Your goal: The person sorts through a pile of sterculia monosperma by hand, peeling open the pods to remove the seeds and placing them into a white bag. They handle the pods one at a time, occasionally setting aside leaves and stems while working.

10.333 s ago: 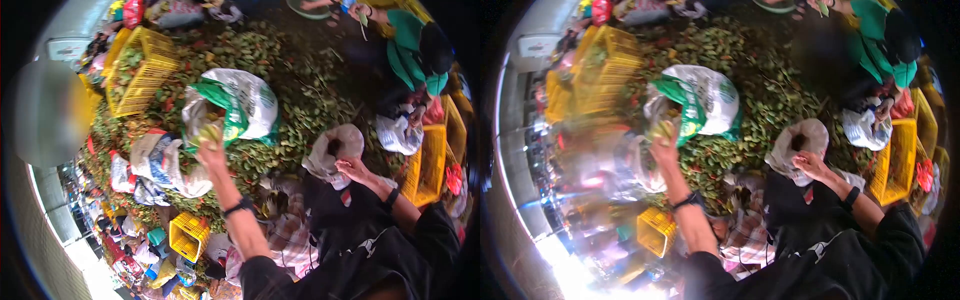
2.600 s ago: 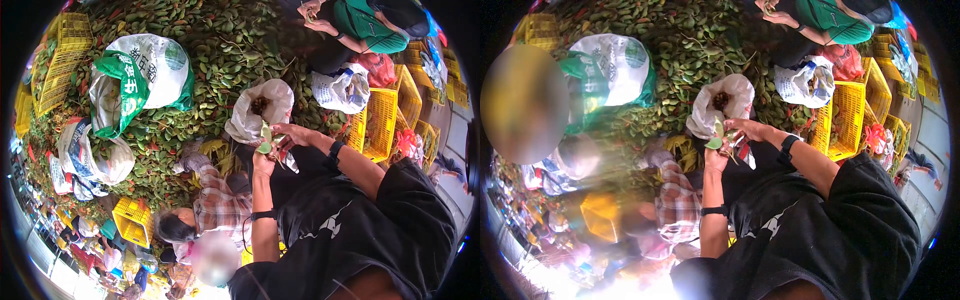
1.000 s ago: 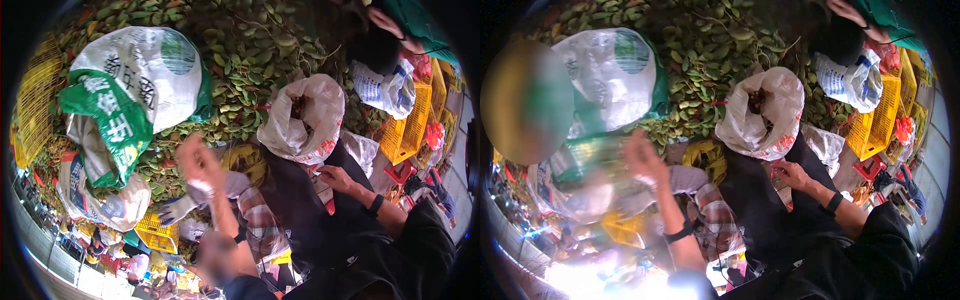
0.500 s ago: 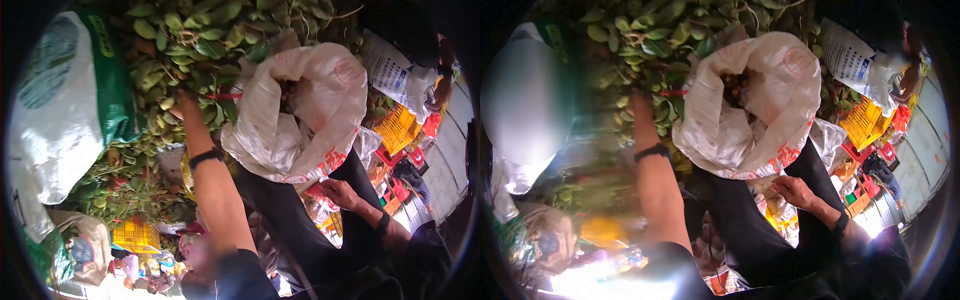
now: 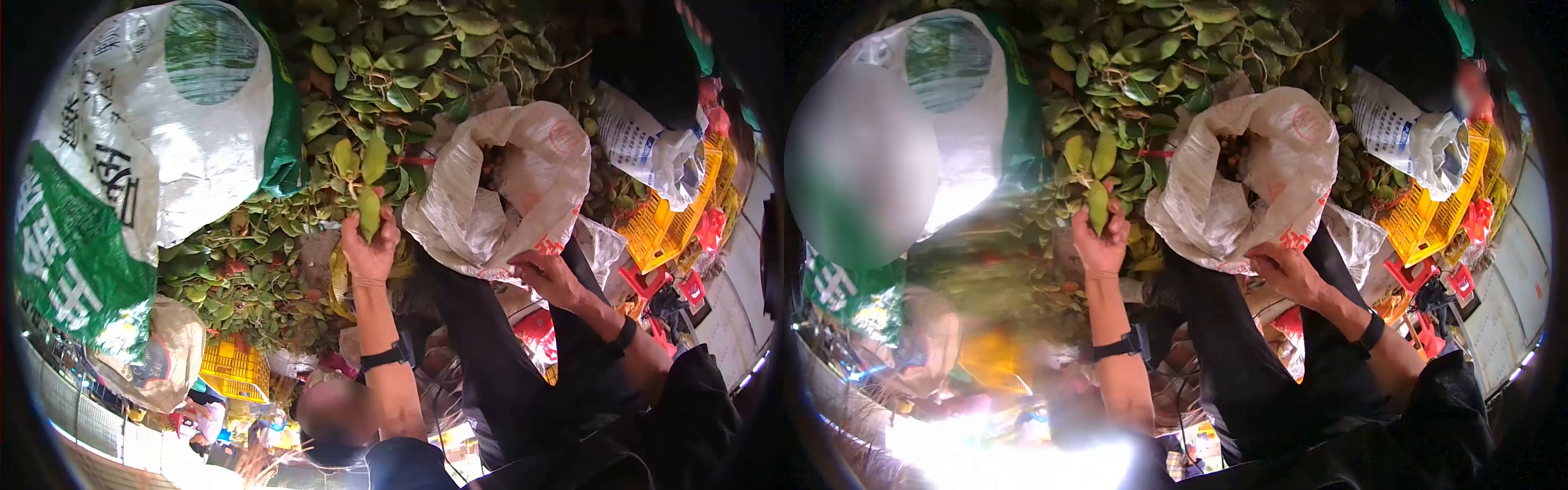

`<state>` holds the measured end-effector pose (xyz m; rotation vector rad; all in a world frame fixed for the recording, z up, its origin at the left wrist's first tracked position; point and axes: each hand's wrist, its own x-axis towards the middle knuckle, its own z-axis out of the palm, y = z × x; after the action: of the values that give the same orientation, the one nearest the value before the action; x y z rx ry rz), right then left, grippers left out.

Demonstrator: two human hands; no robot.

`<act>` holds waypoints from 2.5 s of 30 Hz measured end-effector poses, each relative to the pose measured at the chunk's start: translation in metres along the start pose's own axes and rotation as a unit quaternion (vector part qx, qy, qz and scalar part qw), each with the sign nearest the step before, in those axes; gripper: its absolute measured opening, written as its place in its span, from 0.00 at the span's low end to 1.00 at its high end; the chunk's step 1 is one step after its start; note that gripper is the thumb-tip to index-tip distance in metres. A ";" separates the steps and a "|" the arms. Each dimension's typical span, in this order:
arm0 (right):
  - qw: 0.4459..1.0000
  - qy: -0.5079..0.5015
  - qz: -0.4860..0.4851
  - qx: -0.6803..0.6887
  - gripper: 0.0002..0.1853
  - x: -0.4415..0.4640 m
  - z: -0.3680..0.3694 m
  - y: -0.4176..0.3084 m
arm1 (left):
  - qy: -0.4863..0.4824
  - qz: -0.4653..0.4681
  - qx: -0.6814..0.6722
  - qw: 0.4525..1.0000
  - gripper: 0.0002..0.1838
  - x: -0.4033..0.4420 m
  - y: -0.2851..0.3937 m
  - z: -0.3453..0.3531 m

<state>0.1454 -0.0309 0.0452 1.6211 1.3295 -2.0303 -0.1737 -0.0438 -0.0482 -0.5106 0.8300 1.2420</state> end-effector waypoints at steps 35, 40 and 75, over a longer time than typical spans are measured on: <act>0.959 0.154 -0.038 0.236 0.19 -0.303 -0.178 0.042 | -0.027 -0.161 0.581 0.797 0.30 -0.218 -0.197 0.245; 0.900 0.413 -0.035 0.132 0.16 -0.370 -0.349 0.086 | -0.062 -0.063 0.632 0.770 0.24 -0.217 -0.200 0.272; 0.933 -0.067 -0.139 -0.326 0.14 0.070 -0.020 0.080 | 0.243 0.345 0.839 0.344 0.19 0.183 -0.023 -0.104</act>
<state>0.1852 -0.0372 -0.0555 1.0240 1.9849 -1.5223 -0.1617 -0.0143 -0.2572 1.4494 2.4315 0.1901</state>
